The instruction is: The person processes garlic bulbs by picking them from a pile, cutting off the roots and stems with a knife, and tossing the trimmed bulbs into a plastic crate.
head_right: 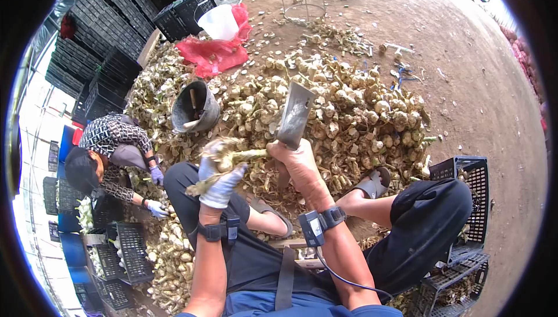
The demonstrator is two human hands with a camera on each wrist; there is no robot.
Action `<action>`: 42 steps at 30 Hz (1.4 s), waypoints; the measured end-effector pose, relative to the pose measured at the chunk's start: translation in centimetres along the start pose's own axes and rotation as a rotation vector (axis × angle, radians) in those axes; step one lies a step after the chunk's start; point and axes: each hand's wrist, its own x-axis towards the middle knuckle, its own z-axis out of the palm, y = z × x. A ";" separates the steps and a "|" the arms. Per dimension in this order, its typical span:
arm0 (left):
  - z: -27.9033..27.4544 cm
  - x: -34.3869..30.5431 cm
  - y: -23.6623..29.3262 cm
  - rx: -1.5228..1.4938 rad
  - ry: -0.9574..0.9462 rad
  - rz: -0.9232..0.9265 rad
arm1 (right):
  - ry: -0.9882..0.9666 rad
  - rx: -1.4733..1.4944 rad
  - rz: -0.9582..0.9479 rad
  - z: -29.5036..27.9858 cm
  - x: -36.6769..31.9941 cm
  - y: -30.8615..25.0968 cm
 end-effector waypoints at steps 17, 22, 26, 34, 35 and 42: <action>-0.7 -0.6 -2.5 -0.184 -0.100 -0.670 | -0.084 -0.831 -0.667 -0.4 0.9 3.0; -1.8 -0.7 -2.8 -0.615 -0.070 -0.667 | 0.076 -0.846 -0.183 -6.6 0.0 18.4; -7.1 0.9 0.3 -1.905 0.045 -0.259 | 0.320 -1.076 -0.122 -11.0 0.6 18.2; -11.1 0.9 1.8 -1.592 0.039 -0.026 | 0.741 -1.387 -0.127 -17.1 9.4 9.6; -9.2 1.3 2.2 -1.622 0.050 -0.104 | 0.728 -1.438 -0.119 -17.6 10.4 9.5; -7.1 1.4 0.0 -1.472 0.134 -0.271 | 0.482 -1.636 -0.002 -19.5 14.0 10.5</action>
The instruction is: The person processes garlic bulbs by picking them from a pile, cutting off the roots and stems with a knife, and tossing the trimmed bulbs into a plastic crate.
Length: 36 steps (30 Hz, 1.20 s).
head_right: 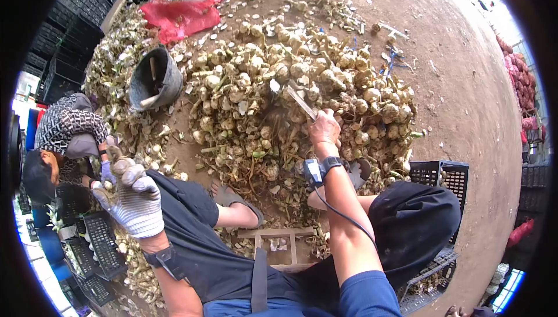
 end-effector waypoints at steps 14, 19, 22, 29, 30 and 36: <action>-1.4 0.0 -2.2 0.603 0.224 -0.033 | 0.159 0.141 0.028 -0.9 -4.9 -3.1; -2.0 0.3 -7.3 1.549 0.012 0.064 | 0.061 0.280 -0.121 -6.1 -8.9 -8.7; -1.1 1.3 -8.9 2.109 -0.393 0.214 | -0.031 0.527 -0.177 -10.1 -11.2 -10.7; 0.1 1.4 -10.8 2.608 -0.641 0.191 | -0.200 0.875 -0.057 -15.9 -15.0 -13.0; -0.8 1.4 -10.8 2.580 -0.658 0.134 | -0.171 0.850 -0.062 -15.8 -15.2 -12.9; -4.6 0.4 -10.8 1.446 -0.096 -0.211 | -0.020 0.948 -0.252 -17.9 -14.5 -11.1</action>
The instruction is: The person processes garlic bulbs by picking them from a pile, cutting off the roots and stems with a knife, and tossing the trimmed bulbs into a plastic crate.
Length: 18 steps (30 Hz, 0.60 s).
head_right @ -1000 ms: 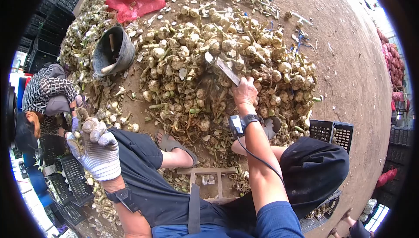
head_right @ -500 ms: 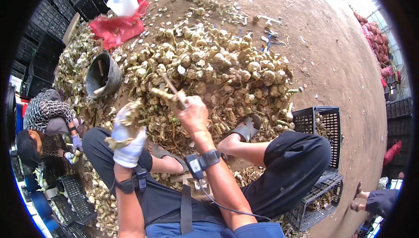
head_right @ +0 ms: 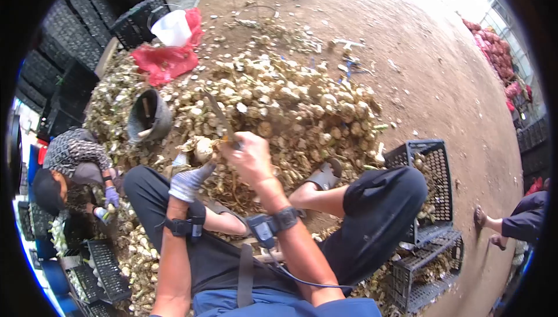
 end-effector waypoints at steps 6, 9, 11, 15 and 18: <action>-1.6 -0.4 1.0 -0.280 -0.015 -0.026 | -0.049 -0.379 -0.407 -0.4 -1.0 -0.9; -2.5 -0.7 0.1 0.737 -0.192 0.251 | -0.132 -0.397 -0.450 0.6 -1.4 -1.4; -2.9 -0.8 -0.9 1.062 -0.228 0.429 | -0.151 -0.391 -0.477 1.3 -1.6 -1.2; -3.7 -1.0 -3.2 0.736 -0.199 0.488 | -0.146 -0.336 -0.492 2.5 -1.8 -0.9; -3.6 -1.2 -2.7 0.653 -0.205 0.422 | -0.127 -0.323 -0.496 3.1 -1.7 -0.4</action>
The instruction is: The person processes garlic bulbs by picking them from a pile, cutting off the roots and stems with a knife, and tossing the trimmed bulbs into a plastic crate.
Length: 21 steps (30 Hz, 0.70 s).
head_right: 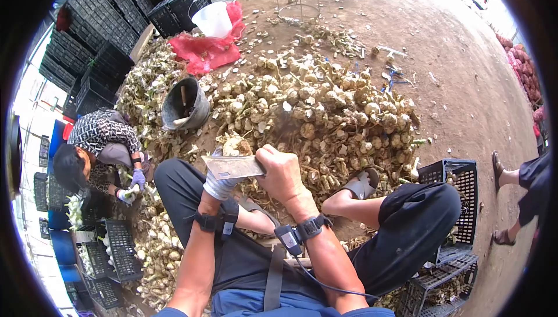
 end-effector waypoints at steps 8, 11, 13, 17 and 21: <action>0.3 0.2 1.6 -0.230 0.017 -0.171 | 0.085 -0.010 0.016 1.5 -0.9 1.3; -0.1 0.8 2.9 0.173 0.001 0.044 | 0.134 0.028 0.012 1.6 -1.1 1.9; 1.5 0.9 2.7 -0.190 0.002 -0.050 | 0.155 0.029 0.035 2.3 -1.9 3.0; 1.7 1.4 3.9 -0.301 0.094 -0.153 | 0.218 0.024 0.069 2.6 -2.9 3.9; -2.9 1.0 9.8 -0.295 0.105 -0.019 | -0.022 -0.285 0.622 4.2 -8.7 13.2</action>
